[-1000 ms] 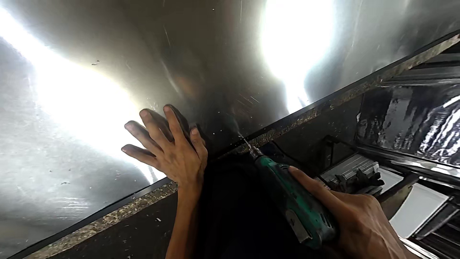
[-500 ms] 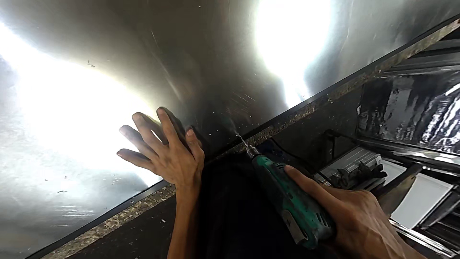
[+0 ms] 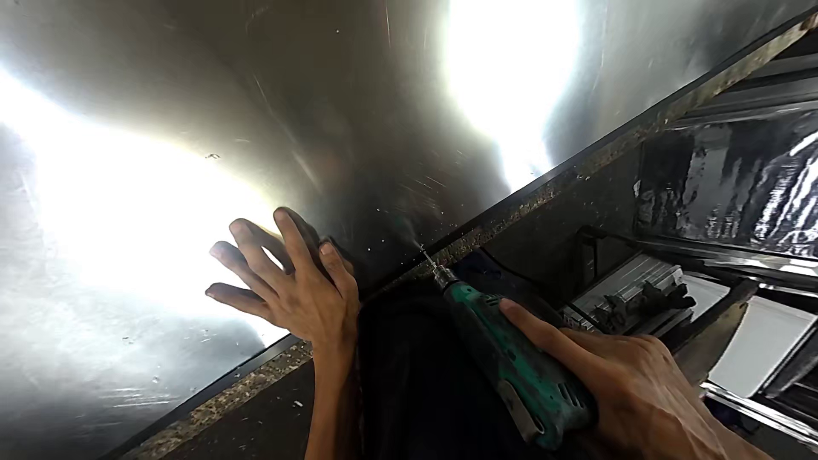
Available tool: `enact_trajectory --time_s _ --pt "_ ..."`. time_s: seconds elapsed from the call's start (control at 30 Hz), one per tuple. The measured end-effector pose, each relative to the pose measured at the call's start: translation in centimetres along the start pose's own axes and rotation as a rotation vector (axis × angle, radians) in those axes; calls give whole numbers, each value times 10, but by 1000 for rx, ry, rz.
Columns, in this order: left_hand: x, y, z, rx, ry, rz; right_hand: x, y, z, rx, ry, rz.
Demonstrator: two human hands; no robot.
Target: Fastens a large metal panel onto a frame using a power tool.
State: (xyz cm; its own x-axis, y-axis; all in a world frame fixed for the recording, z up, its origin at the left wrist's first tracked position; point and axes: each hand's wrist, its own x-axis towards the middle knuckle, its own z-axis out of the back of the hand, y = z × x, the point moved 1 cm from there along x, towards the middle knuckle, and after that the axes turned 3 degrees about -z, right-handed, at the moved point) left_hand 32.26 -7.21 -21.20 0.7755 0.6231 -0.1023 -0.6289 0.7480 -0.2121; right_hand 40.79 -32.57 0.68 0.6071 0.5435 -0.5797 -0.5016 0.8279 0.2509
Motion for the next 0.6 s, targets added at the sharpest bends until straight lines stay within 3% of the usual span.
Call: enact_trajectory --time_s 0.6 --pt "0 -1 -1 44 -4 4 1 -2 0 7 -12 26"
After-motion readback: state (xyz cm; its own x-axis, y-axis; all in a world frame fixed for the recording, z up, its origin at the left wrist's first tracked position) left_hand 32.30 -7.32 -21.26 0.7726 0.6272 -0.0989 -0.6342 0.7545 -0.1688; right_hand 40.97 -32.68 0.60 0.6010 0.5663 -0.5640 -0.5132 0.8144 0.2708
